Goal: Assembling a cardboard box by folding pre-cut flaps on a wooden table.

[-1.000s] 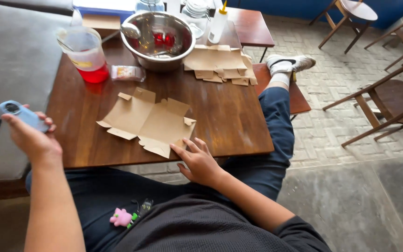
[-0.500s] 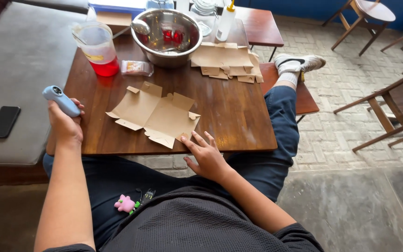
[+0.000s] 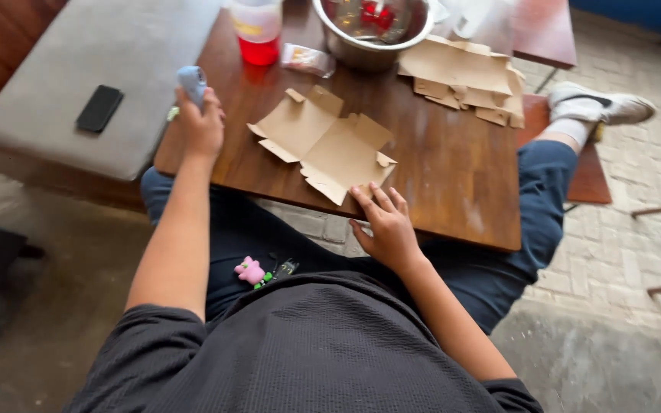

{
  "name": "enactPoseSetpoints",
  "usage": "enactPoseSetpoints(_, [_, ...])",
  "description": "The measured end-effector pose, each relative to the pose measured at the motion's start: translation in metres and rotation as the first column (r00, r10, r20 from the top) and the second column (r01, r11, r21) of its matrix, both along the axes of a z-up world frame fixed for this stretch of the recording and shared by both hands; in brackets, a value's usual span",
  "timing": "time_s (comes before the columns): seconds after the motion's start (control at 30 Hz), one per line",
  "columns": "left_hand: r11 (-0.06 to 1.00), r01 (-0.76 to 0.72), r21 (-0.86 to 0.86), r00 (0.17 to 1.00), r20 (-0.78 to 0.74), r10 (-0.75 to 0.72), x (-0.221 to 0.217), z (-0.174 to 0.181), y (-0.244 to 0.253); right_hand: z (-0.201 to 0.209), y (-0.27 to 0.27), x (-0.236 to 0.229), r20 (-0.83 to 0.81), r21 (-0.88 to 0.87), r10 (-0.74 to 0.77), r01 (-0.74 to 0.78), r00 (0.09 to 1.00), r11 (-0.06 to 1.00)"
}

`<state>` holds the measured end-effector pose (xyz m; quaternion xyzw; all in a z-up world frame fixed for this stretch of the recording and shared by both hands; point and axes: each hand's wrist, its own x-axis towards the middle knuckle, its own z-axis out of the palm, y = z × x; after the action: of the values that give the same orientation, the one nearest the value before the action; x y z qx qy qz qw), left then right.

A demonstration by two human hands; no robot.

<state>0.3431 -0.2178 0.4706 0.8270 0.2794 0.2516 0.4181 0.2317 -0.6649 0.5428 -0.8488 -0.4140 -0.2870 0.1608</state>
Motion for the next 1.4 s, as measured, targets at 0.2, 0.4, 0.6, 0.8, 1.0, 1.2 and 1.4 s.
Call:
enactPoseSetpoints(0.2, [0.988,0.119,0.103,0.892,0.426,-0.151,-0.013,0.018,-0.025,0.002,0.003,-0.001,0.014,0.013,-0.002,0.002,1.0,1.0])
enactPoseSetpoints(0.4, [0.948,0.285,0.143,0.865,0.388,-0.319,-0.046,0.07,-0.043,0.013,0.0,-0.009,-0.175,-0.041,0.032,-0.039,0.984,0.998])
enactPoseSetpoints(0.6, [0.927,0.375,-0.004,0.836,0.433,-0.337,-0.04,0.063,-0.041,0.01,-0.008,-0.01,-0.155,0.079,0.112,-0.1,0.982,0.992])
enactPoseSetpoints(0.8, [0.923,0.383,0.034,0.851,0.375,-0.367,-0.057,0.088,-0.053,0.012,-0.008,-0.013,-0.166,0.071,0.1,-0.089,0.981,0.993])
enactPoseSetpoints(1.0, [0.913,0.407,0.011,0.847,0.37,-0.382,-0.062,0.095,-0.055,0.012,-0.007,-0.012,-0.169,0.079,0.094,-0.082,0.981,0.994])
enactPoseSetpoints(1.2, [0.808,0.483,-0.338,0.856,0.379,-0.353,-0.069,0.108,-0.052,0.014,-0.007,-0.012,-0.179,0.075,0.091,-0.078,0.98,0.994])
enactPoseSetpoints(1.4, [0.724,0.493,-0.483,0.857,0.412,-0.309,-0.071,0.112,-0.046,0.011,-0.008,-0.011,-0.166,0.072,0.084,-0.073,0.983,0.995])
